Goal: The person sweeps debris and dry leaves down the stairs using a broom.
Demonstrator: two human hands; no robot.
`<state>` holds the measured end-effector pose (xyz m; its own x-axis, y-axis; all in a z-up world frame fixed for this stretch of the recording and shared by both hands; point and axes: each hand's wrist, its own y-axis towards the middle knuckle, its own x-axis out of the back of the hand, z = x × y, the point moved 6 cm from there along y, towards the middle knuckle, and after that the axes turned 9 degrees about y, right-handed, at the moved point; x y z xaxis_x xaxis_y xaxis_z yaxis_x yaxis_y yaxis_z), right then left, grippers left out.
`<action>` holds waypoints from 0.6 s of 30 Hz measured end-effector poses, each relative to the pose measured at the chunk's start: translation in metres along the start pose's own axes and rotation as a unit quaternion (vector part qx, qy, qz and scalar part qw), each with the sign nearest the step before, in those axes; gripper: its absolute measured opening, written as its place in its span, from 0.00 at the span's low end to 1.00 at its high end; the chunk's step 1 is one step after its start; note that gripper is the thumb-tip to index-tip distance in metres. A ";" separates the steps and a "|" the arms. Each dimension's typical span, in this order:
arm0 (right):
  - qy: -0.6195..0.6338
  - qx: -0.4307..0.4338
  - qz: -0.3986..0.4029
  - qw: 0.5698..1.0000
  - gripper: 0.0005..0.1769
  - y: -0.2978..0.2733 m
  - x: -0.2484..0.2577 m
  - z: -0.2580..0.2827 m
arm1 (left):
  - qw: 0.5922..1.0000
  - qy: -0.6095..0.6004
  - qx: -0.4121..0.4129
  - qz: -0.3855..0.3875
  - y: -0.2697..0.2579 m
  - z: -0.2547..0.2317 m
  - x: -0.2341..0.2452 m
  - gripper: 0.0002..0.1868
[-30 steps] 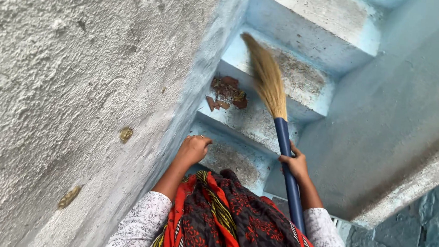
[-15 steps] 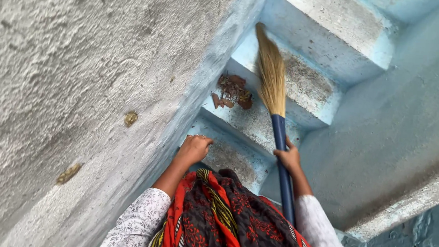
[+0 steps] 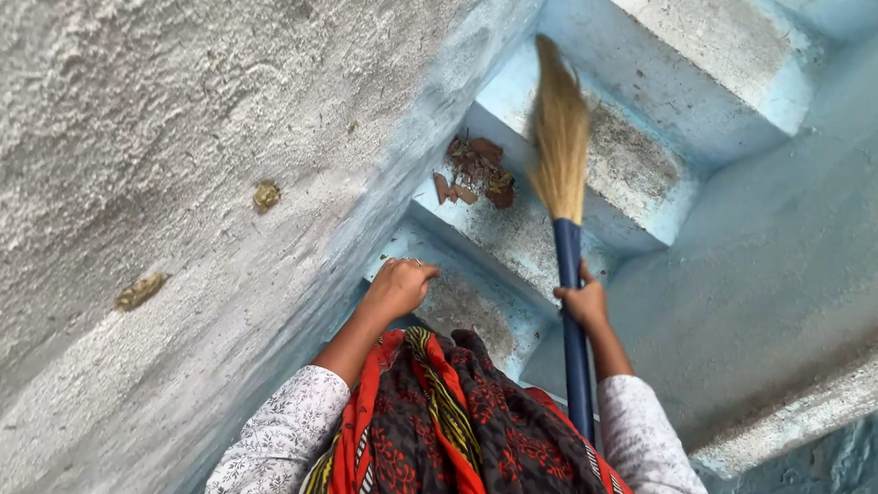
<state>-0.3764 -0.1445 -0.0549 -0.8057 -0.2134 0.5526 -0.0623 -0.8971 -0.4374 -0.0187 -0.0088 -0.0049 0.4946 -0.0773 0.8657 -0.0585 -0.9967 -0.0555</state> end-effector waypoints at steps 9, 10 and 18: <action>0.034 -0.034 0.052 0.997 0.54 -0.099 0.007 -0.040 | 1.000 0.024 -0.008 0.013 -0.006 -0.010 -0.020 0.15; 0.053 -0.035 0.055 0.996 0.54 -0.106 0.011 -0.046 | 1.000 0.021 -0.011 0.012 -0.004 -0.013 -0.021 0.15; 0.131 -0.012 -0.016 0.991 0.56 -0.113 0.065 -0.051 | 1.000 0.010 -0.022 -0.001 -0.002 -0.031 -0.020 0.16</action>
<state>-0.4515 -0.0377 -0.0058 -0.9282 -0.0738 0.3648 -0.1020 -0.8921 -0.4401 -0.0550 -0.0048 -0.0068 0.4779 -0.0749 0.8752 -0.0953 -0.9949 -0.0331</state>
